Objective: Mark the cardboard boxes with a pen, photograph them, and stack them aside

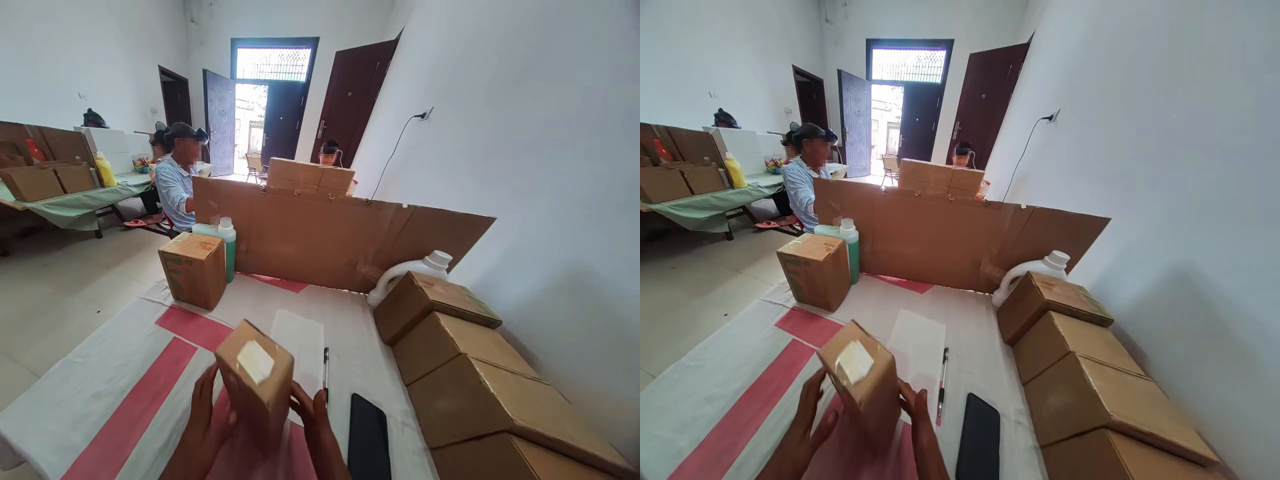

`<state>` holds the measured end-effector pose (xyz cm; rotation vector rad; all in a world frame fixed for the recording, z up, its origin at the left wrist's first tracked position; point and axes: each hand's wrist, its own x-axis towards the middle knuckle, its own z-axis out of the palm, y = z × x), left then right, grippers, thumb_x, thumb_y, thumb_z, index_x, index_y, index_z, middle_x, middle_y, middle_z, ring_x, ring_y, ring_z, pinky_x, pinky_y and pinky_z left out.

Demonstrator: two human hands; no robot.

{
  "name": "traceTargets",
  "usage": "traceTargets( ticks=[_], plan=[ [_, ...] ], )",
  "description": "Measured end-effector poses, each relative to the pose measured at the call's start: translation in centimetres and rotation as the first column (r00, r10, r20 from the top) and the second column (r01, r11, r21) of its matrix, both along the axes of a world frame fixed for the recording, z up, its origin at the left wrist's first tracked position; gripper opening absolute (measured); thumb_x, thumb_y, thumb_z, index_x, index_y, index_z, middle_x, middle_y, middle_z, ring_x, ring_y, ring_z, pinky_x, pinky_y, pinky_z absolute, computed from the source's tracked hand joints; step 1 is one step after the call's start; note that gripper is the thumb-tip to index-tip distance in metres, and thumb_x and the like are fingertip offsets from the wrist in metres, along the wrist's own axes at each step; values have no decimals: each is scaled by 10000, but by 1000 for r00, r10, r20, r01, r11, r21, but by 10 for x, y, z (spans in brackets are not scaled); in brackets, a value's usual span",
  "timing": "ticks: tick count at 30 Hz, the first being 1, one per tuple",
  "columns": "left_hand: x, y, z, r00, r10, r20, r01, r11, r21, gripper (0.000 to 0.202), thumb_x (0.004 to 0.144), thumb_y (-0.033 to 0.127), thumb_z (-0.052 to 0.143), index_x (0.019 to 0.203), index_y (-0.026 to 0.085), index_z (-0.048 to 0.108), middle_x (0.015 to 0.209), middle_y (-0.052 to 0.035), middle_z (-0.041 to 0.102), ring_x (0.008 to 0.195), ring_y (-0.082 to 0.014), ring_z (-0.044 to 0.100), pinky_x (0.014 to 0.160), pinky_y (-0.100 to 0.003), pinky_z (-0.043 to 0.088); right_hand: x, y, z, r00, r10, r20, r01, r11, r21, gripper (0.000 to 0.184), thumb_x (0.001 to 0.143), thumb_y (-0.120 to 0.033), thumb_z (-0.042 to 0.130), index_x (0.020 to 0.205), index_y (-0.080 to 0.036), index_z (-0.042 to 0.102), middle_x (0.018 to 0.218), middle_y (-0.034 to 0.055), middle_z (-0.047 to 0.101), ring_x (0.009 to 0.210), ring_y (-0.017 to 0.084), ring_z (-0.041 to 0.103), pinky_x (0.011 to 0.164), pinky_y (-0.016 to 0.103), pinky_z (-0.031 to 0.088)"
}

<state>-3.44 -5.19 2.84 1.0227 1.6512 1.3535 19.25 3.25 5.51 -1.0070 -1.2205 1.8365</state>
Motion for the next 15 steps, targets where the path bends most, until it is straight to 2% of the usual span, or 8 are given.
traceTargets(
  ticks=[2, 4, 5, 8, 10, 12, 15],
  plan=[
    [0, 18, 20, 987, -157, 19, 156, 987, 33, 787, 905, 613, 581, 1556, 281, 288, 1643, -111, 326, 1545, -328, 245, 1255, -529, 229, -15, -3, -8, 998, -33, -59, 33, 999, 0, 842, 880, -865, 210, 1369, -333, 643, 1506, 29, 561, 1420, 326, 442, 1222, 518, 261],
    [7, 36, 35, 953, -273, 135, 265, 961, 74, 732, 923, 574, 580, 1530, 251, 330, 1597, -124, 415, 1502, -328, 347, 1217, -506, 322, -26, -4, -16, 994, -81, -72, 83, 996, 28, 831, 881, -857, 264, 1443, -322, 563, 1535, 40, 527, 1454, 320, 402, 1218, 519, 286],
    [12, 43, 39, 942, -283, 182, 268, 958, 102, 712, 916, 570, 593, 1500, 232, 368, 1564, -133, 458, 1466, -330, 404, 1186, -489, 374, -30, -5, -20, 992, -116, -54, 120, 991, 61, 828, 875, -849, 330, 1480, -316, 514, 1551, 48, 507, 1467, 319, 387, 1210, 509, 313],
    [29, 46, 39, 961, -202, 189, 181, 976, 120, 624, 906, 554, 624, 1407, 221, 459, 1486, -127, 538, 1378, -314, 501, 1138, -443, 431, -26, -9, -28, 975, -205, 83, 185, 962, 201, 881, 845, -788, 530, 1560, -299, 372, 1588, 77, 451, 1477, 320, 382, 1165, 456, 406],
    [36, 36, 36, 985, -124, 117, 112, 989, 101, 585, 902, 552, 634, 1372, 231, 497, 1419, -116, 590, 1329, -312, 534, 1131, -443, 429, -17, -13, -30, 970, -154, 187, 96, 953, 287, 947, 808, -784, 589, 1574, -285, 340, 1575, 104, 462, 1412, 348, 470, 1102, 451, 477],
    [37, 21, 34, 996, -58, 71, 50, 994, 100, 598, 888, 560, 645, 1375, 241, 506, 1380, -110, 617, 1296, -318, 552, 1123, -455, 431, -12, -16, -26, 962, -73, 262, -25, 935, 354, 1003, 773, -802, 609, 1575, -262, 341, 1554, 129, 484, 1362, 373, 521, 1075, 466, 496],
    [25, 3, 30, 997, 54, 62, -60, 993, 100, 635, 872, 567, 650, 1399, 253, 486, 1391, -109, 614, 1289, -329, 561, 1085, -456, 467, -23, -10, -10, 935, -48, 352, -100, 916, 389, 933, 849, -735, 579, 1598, -256, 292, 1612, 119, 409, 1466, 354, 401, 1141, 464, 428]
  ],
)
